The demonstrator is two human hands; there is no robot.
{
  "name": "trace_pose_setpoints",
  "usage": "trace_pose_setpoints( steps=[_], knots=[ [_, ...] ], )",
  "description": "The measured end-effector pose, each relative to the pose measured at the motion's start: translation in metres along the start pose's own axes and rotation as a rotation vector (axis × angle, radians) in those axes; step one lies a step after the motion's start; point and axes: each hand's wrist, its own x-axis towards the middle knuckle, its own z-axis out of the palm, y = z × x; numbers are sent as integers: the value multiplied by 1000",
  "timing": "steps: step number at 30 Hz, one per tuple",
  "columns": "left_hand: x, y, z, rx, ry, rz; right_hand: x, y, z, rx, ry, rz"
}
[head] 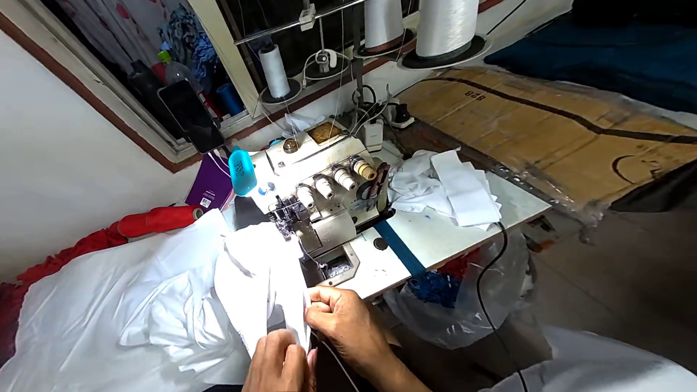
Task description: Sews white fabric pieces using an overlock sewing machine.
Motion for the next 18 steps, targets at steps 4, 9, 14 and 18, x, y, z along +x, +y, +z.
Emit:
trace_pose_setpoints(
  steps=[4, 9, 14, 18],
  knots=[
    [3, 4, 1, 26, -8, 32, -2, 1, 0, 0, 0, -8],
    [-4, 5, 10, 69, -12, 76, -15, 2, -3, 43, -58, -15],
    [-8, 6, 12, 52, 8, 138, -16, 7, 0, 98, 9, 16],
    [26, -18, 4, -144, 110, 42, -17, 16, 4, 45, 182, -15]
  ],
)
